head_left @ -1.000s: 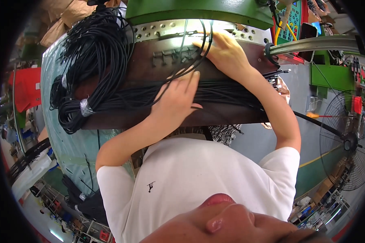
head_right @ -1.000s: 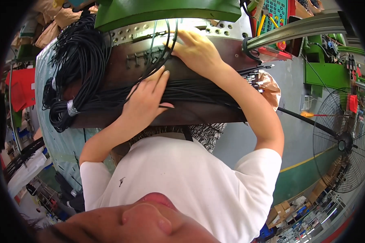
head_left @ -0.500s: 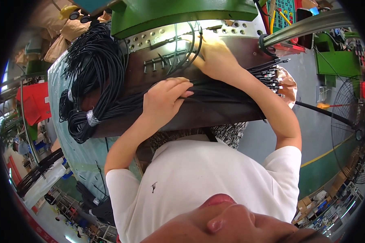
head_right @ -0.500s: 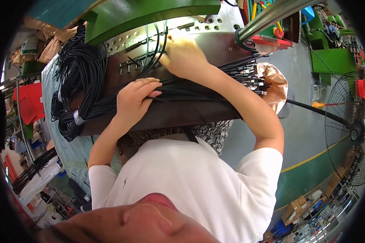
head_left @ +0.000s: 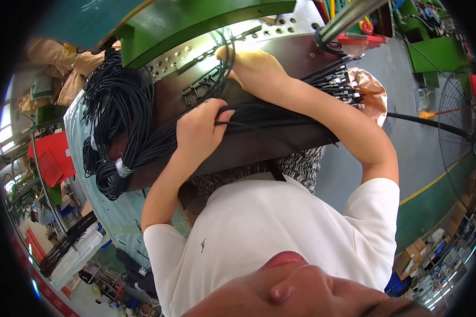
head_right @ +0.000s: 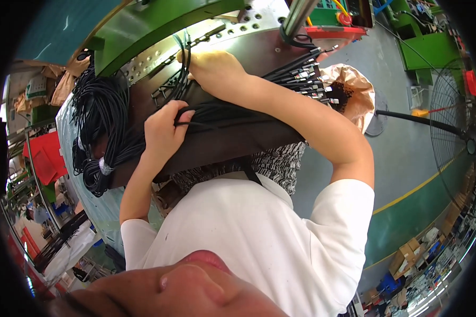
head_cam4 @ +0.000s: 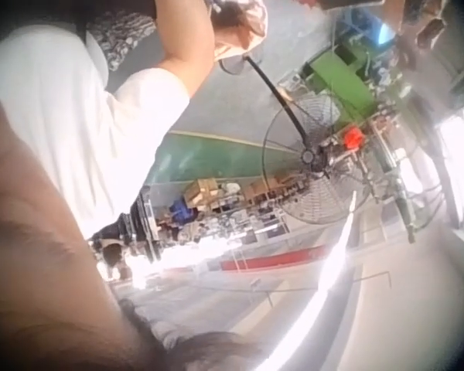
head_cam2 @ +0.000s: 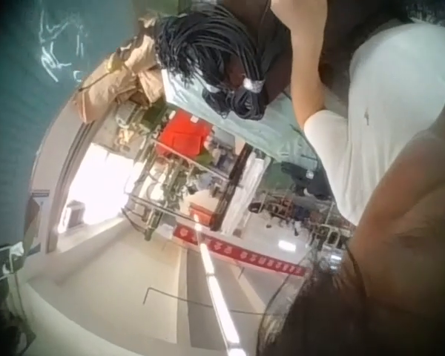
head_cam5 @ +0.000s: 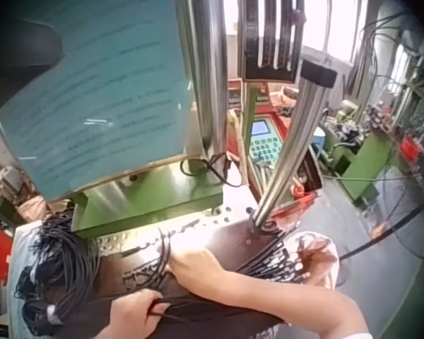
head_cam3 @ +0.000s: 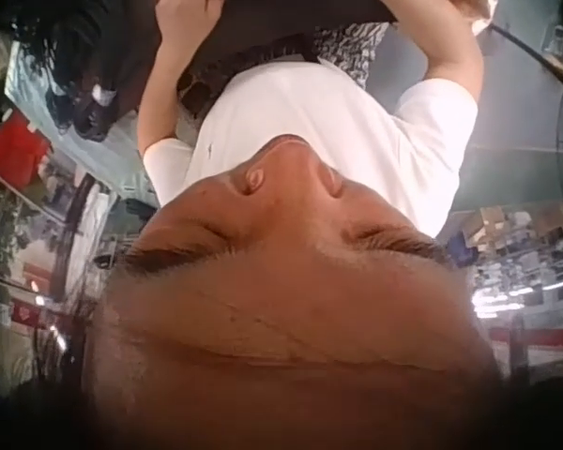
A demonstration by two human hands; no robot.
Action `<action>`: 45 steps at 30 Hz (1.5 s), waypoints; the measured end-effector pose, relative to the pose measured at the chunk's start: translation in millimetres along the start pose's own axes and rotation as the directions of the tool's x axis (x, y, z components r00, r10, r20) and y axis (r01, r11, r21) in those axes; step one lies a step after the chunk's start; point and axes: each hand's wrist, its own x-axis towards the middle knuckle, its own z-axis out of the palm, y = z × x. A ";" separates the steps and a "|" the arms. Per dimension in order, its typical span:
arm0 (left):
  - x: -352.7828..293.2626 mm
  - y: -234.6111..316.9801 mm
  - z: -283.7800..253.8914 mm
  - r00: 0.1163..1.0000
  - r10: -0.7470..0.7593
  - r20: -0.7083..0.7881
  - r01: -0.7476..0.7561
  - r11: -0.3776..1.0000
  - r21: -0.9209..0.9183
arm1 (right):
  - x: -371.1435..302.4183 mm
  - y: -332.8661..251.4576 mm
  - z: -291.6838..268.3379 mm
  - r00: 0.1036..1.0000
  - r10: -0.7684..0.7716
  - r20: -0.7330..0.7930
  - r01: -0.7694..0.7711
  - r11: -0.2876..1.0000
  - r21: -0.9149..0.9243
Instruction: Plugging black cable connectors into a testing fixture at a factory workstation.
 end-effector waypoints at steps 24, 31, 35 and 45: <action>95.1 85.4 37.6 0.843 0.336 0.420 -0.225 0.929 -0.292 | -183.8 -42.8 -71.5 0.897 0.383 -0.219 -0.310 0.900 0.305; 90.9 94.1 3.5 0.709 0.140 0.691 0.619 0.347 -0.705 | -162.8 -24.1 -78.8 0.860 0.440 -0.260 -0.261 0.815 0.517; 52.3 97.0 8.7 0.745 0.050 0.665 0.656 0.123 -0.745 | -106.3 -33.6 -98.0 0.676 0.651 -0.346 -0.058 0.516 0.855; -9.0 61.4 24.3 0.851 -0.211 0.481 0.466 -0.121 -0.877 | -68.9 -7.8 -54.0 0.982 -0.064 0.180 -0.074 0.741 0.667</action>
